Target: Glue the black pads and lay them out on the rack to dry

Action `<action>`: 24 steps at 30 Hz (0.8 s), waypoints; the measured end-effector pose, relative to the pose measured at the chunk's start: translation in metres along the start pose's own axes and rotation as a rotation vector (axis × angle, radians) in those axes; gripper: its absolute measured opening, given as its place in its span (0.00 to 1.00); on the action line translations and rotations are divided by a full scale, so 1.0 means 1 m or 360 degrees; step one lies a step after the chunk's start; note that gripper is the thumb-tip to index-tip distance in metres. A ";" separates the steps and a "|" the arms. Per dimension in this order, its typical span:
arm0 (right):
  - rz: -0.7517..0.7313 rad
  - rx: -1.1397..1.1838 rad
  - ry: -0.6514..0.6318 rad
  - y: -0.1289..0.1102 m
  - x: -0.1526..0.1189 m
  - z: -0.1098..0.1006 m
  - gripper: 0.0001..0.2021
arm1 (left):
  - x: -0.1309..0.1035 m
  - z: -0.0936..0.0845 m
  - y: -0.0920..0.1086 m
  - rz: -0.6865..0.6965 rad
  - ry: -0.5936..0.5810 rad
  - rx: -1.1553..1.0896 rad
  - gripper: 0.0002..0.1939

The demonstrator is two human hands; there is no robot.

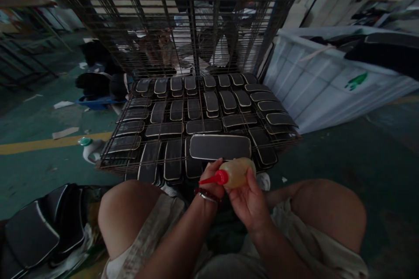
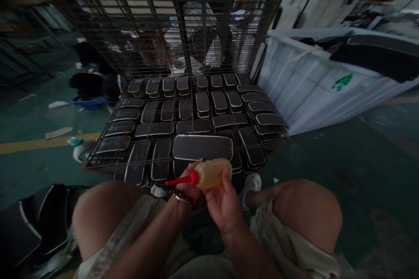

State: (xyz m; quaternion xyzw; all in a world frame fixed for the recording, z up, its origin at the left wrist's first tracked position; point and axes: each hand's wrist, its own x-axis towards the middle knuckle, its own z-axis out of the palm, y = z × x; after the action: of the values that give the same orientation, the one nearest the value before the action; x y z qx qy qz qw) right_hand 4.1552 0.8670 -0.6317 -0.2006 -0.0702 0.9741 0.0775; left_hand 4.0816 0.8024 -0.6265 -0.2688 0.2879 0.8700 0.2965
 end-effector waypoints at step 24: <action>0.0197 -0.0825 0.0204 -0.099 0.015 0.034 0.16 | 0.007 -0.027 0.119 -0.0157 -0.0776 0.1340 0.18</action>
State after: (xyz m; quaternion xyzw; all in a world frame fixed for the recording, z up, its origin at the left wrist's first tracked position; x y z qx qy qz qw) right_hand 4.1398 0.9626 -0.5897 -0.2789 -0.2997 0.9118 -0.0317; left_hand 4.0056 0.7088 -0.6092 0.0727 0.5238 0.7005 0.4791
